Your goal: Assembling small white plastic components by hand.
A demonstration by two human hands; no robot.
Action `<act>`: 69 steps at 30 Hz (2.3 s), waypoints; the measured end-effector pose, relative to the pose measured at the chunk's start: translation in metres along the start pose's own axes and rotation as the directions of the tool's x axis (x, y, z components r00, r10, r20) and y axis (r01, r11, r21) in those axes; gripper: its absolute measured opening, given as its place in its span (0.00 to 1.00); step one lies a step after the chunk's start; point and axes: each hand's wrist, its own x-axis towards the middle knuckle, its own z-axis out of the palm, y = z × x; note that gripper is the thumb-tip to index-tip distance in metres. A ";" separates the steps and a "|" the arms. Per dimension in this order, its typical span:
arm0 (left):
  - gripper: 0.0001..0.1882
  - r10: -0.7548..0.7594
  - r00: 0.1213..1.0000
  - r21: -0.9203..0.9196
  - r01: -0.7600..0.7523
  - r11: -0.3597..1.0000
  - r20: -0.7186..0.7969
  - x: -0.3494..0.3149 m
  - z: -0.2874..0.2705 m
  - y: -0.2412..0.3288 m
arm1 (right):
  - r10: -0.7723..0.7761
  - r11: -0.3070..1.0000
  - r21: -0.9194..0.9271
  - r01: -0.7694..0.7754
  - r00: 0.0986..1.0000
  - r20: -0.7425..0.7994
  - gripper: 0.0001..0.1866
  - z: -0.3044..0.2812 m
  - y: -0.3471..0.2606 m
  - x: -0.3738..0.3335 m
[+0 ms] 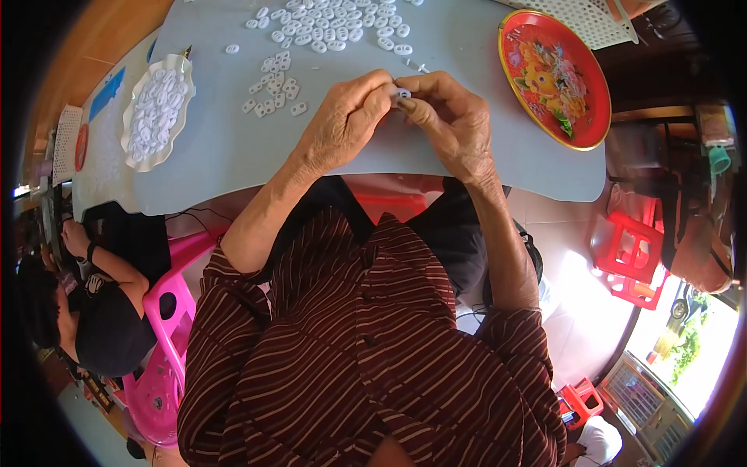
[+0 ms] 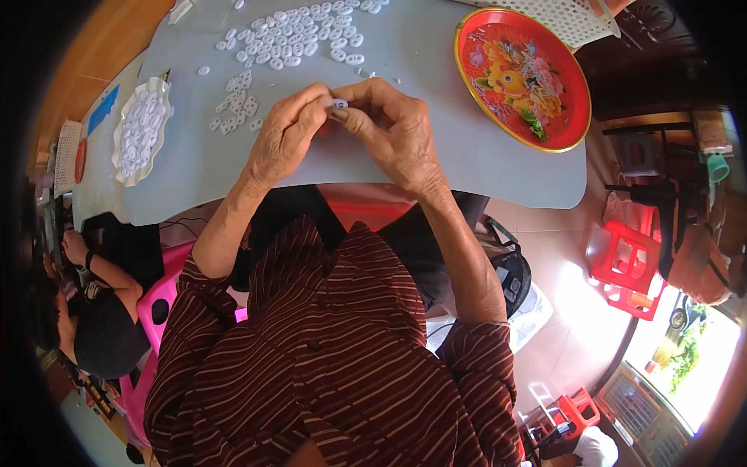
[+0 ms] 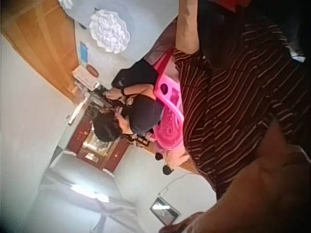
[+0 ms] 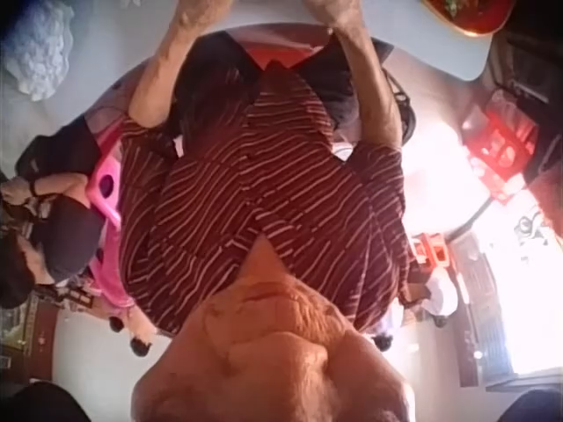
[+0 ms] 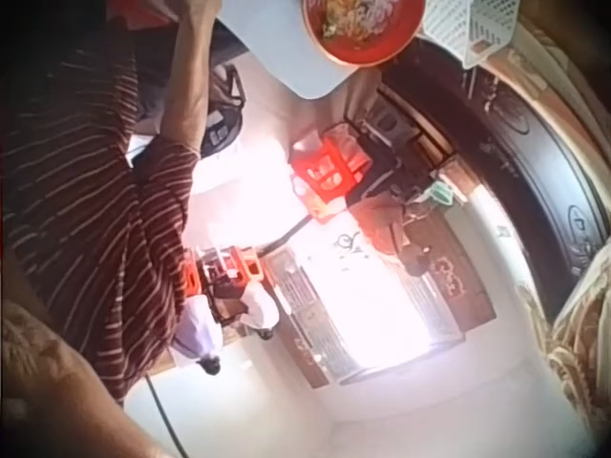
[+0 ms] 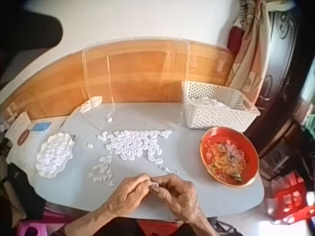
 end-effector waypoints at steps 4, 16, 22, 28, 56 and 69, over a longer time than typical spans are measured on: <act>0.13 0.010 1.000 -0.048 -0.010 0.999 0.002 0.001 0.000 0.003 | 0.030 0.999 0.030 -0.029 0.999 -0.043 0.07 -0.001 0.004 0.001; 0.10 -0.024 0.996 -0.164 0.009 0.986 -0.089 -0.024 0.004 -0.005 | -0.615 0.661 -0.718 0.218 0.705 -0.353 0.04 -0.134 -0.067 0.126; 0.09 -0.069 0.996 -0.185 0.057 0.981 -0.057 -0.032 0.004 -0.005 | -0.723 0.107 -0.947 0.304 0.677 0.136 0.04 -0.134 -0.044 0.137; 0.08 -0.033 0.998 -0.156 0.026 0.987 -0.045 -0.034 0.000 0.003 | -0.306 0.743 -0.583 0.330 0.941 0.143 0.04 -0.011 -0.008 0.089; 0.08 0.040 0.994 -0.040 -0.044 0.998 -0.098 -0.044 -0.001 -0.003 | 0.201 0.361 -0.892 -0.273 0.956 -0.212 0.13 -0.189 -0.034 -0.002; 0.08 0.024 0.994 -0.056 -0.030 0.998 -0.110 -0.046 -0.002 -0.006 | 0.206 0.064 -0.973 -0.224 0.957 -0.206 0.10 -0.165 -0.042 0.010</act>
